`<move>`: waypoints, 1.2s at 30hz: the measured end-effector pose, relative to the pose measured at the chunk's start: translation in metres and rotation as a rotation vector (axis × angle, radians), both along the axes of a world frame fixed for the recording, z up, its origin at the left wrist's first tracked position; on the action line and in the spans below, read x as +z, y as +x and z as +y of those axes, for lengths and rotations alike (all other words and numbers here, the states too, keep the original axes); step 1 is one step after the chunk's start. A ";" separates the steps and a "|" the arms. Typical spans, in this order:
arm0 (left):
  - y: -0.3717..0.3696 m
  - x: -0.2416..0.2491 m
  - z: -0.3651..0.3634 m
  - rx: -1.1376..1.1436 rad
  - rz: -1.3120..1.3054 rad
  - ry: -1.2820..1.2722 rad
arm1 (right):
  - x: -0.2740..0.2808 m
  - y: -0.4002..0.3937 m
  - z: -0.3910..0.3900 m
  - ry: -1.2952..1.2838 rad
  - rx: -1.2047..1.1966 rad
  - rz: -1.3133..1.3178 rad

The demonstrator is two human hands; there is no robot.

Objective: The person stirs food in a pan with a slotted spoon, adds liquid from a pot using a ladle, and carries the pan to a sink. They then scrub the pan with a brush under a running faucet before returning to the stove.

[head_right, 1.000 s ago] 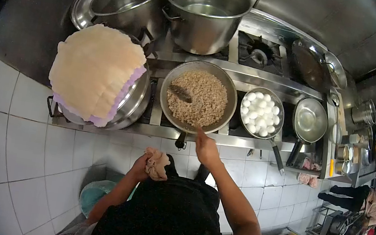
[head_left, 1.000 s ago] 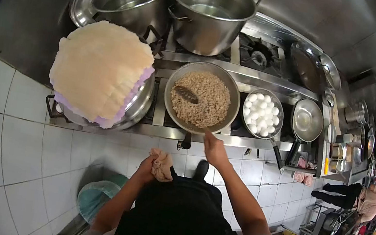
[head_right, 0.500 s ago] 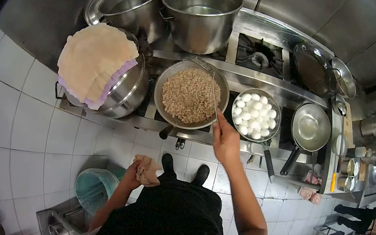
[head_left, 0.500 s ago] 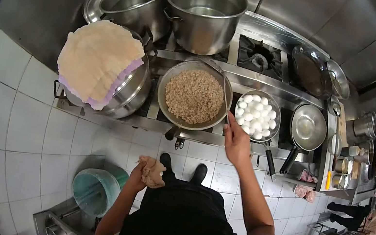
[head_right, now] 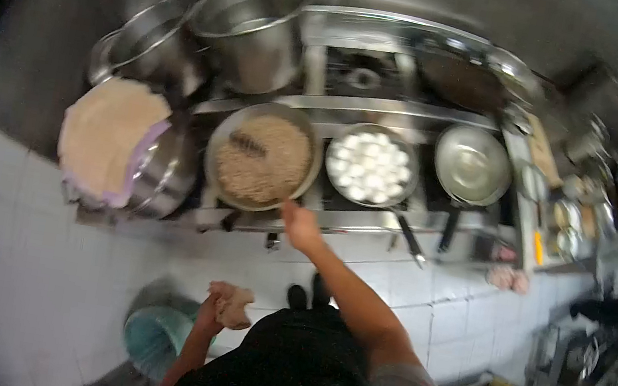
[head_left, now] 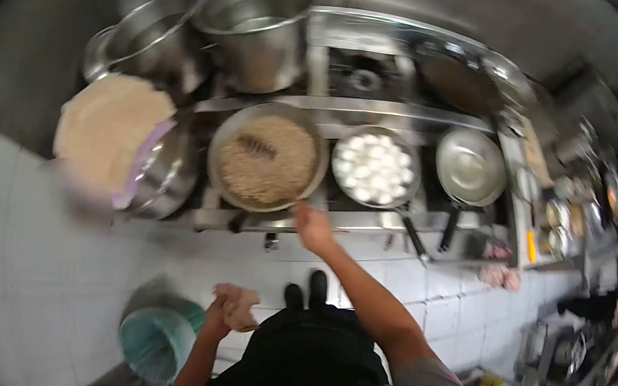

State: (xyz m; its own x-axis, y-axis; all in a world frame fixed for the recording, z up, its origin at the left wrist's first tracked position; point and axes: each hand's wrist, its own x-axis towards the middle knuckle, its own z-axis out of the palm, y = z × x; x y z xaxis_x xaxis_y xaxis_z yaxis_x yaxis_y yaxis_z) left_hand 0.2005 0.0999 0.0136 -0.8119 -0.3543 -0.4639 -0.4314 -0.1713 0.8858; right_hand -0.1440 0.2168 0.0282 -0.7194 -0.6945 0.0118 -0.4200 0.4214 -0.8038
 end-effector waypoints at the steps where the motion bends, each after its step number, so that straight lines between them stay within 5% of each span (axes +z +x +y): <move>1: -0.011 0.022 0.001 -0.155 -0.072 -0.288 | -0.028 0.007 -0.006 -0.168 -0.105 -0.105; 2: -0.009 -0.005 -0.003 0.134 0.013 0.285 | -0.003 0.018 0.000 -0.275 -0.184 -0.585; 3: 0.002 -0.035 -0.004 0.439 0.069 0.859 | 0.016 0.021 0.007 -0.416 -0.168 -0.734; 4: 0.004 -0.038 0.000 0.440 0.069 0.896 | 0.050 0.019 0.021 -0.527 -0.147 -1.134; 7: 0.047 -0.074 0.006 0.309 0.123 0.957 | 0.076 -0.007 0.086 -0.624 -0.064 -1.357; 9: 0.043 -0.079 0.018 0.168 0.197 0.987 | 0.102 -0.027 0.147 -0.551 -0.117 -1.160; 11: 0.039 -0.047 0.049 0.258 0.117 0.945 | 0.112 -0.054 0.221 -0.484 -0.212 -0.995; 16: 0.049 -0.147 0.046 0.016 -0.526 0.163 | 0.142 -0.109 0.402 -0.410 -0.673 -0.509; 22: -0.047 -0.097 0.125 -0.361 -0.608 -0.125 | 0.133 -0.239 0.570 0.111 -0.914 0.481; 30: -0.100 -0.056 0.207 -0.410 -0.726 -0.260 | 0.079 -0.386 0.666 0.317 -0.824 0.466; 36: -0.098 -0.050 0.285 -0.431 -0.765 -0.282 | 0.036 -0.419 0.686 0.361 -0.763 0.338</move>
State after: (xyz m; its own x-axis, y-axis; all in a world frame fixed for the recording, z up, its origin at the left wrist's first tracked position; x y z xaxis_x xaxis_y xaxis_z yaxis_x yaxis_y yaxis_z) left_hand 0.1030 0.3847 -0.0361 -0.4077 -0.2741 -0.8710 -0.8930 0.3186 0.3178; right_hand -0.5631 0.9024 0.0639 -0.9830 -0.0339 0.1802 -0.1136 0.8840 -0.4535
